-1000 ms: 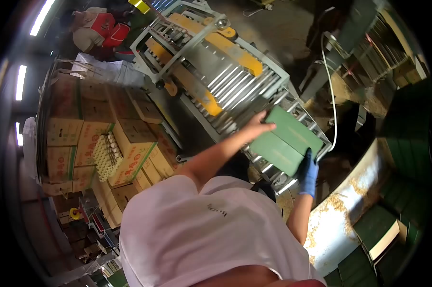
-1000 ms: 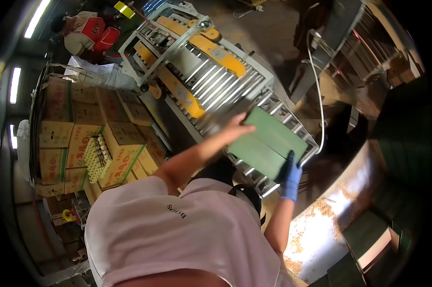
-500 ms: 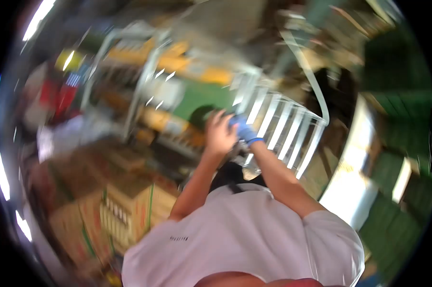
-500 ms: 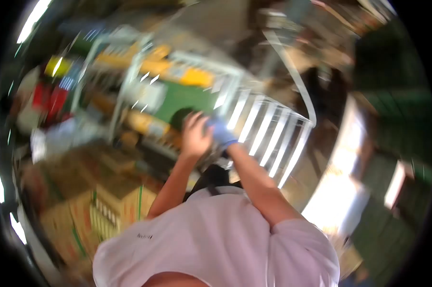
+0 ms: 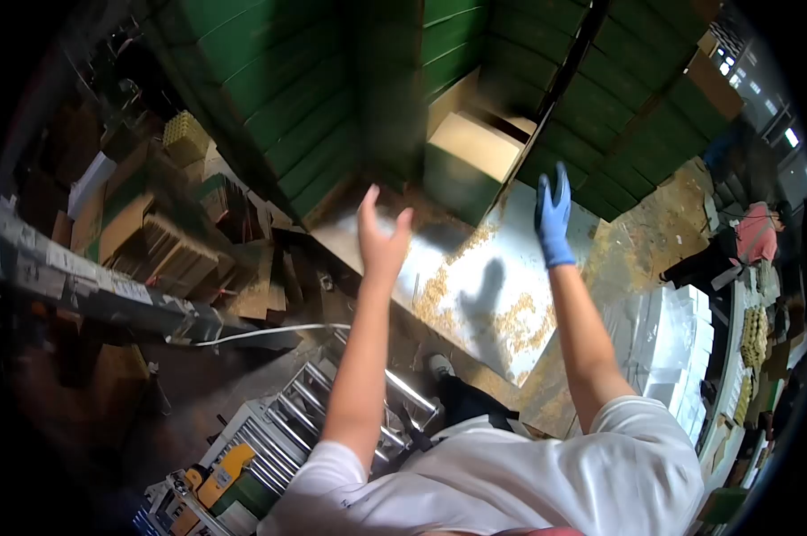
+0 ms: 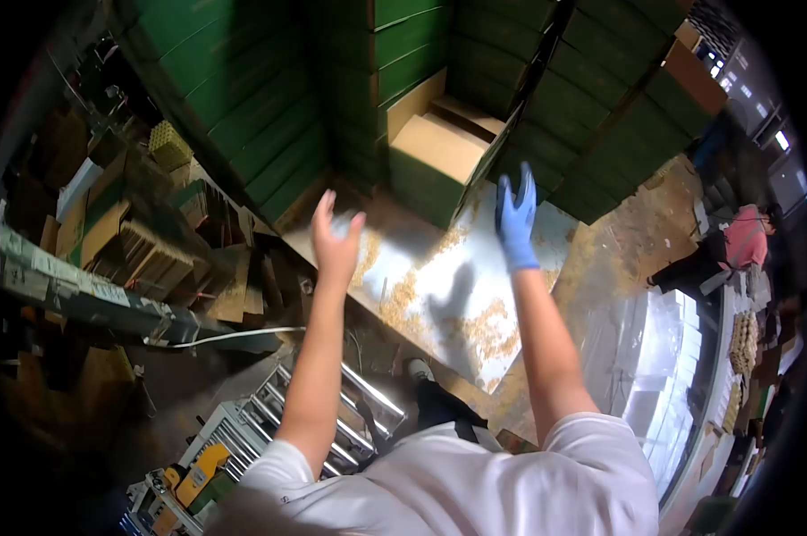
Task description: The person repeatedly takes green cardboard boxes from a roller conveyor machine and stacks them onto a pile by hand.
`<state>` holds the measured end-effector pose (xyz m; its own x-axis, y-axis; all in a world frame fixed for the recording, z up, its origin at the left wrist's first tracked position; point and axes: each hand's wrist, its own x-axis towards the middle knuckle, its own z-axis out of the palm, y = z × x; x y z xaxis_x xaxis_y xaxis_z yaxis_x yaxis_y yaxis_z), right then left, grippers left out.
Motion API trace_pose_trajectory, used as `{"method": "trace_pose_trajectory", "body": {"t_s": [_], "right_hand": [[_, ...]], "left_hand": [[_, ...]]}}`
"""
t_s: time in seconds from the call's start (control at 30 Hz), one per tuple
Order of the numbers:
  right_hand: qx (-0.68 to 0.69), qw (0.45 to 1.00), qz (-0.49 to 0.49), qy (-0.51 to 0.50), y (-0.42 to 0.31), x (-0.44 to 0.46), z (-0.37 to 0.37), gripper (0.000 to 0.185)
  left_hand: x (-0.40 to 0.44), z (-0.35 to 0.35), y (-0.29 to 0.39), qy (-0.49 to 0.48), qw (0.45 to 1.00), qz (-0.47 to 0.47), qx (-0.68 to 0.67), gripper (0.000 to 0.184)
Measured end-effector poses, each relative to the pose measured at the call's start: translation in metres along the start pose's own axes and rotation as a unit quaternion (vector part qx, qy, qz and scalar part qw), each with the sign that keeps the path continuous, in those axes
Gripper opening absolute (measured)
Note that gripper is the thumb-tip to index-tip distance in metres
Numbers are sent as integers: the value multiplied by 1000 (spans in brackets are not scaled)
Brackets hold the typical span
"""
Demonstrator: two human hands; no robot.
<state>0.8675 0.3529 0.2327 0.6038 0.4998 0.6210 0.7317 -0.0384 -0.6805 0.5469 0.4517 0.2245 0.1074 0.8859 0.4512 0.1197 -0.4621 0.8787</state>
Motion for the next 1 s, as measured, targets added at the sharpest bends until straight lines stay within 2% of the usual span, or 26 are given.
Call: {"method": "trace_pose_trajectory", "body": {"t_s": [0.03,0.1,0.13,0.17,0.2,0.23,0.27,0.3,0.37,0.4,0.43,0.5,0.57,0.63,0.7,0.77,0.8,0.83,0.9,0.97,1.0], "right_hand": [[-24,999,-35,-12,14,42,10,63],[9,993,-116,-35,37,113,44,67],[-34,983,-156,-91,48,135,61,64],[-8,982,-160,-102,51,140,83,62],[-60,972,-168,-152,62,140,103,68],[-218,897,-121,-365,31,145,98,78],[-280,893,-165,-311,34,123,109,77],[-230,927,-213,-204,42,120,119,65],[-147,949,-121,-251,33,133,111,55],[-62,973,-71,-209,37,135,112,50],[-140,953,-107,-246,45,133,111,55],[-158,966,-85,-188,50,125,116,69],[-139,974,-76,-165,46,123,110,82],[-100,978,-68,-170,43,132,106,80],[-83,985,-35,-146,45,146,105,78],[-123,983,-39,-133,47,182,106,78],[-193,950,-44,-242,47,199,110,79],[-258,939,-126,-191,62,195,125,82],[-321,898,-137,-268,72,194,145,84],[-341,899,-20,-275,98,201,166,87],[-313,899,-14,-306,93,204,163,86]], "left_hand": [[38,41,5,15,995,54,81,83],[102,109,7,46,987,52,141,93],[124,142,-3,65,988,54,126,92],[135,171,-16,79,990,49,110,91],[140,194,-28,184,963,141,134,87],[147,201,-36,203,959,167,110,72],[148,201,-37,178,964,178,83,64],[151,196,-38,154,968,192,58,58],[149,184,-45,111,972,173,116,52],[146,183,-41,116,964,170,166,53],[143,189,-45,117,972,174,110,55],[131,211,-37,146,964,200,101,57],[120,220,-42,160,952,211,152,63],[96,222,-35,115,949,211,205,69],[66,214,-53,-59,955,159,245,70],[59,211,-55,-16,957,139,256,65],[62,208,-59,30,965,132,226,57],[61,219,-61,91,975,105,175,48],[64,235,-50,118,991,-36,-52,36],[70,241,-17,170,979,-83,-76,53],[73,249,-13,244,955,-147,-82,66]]}}
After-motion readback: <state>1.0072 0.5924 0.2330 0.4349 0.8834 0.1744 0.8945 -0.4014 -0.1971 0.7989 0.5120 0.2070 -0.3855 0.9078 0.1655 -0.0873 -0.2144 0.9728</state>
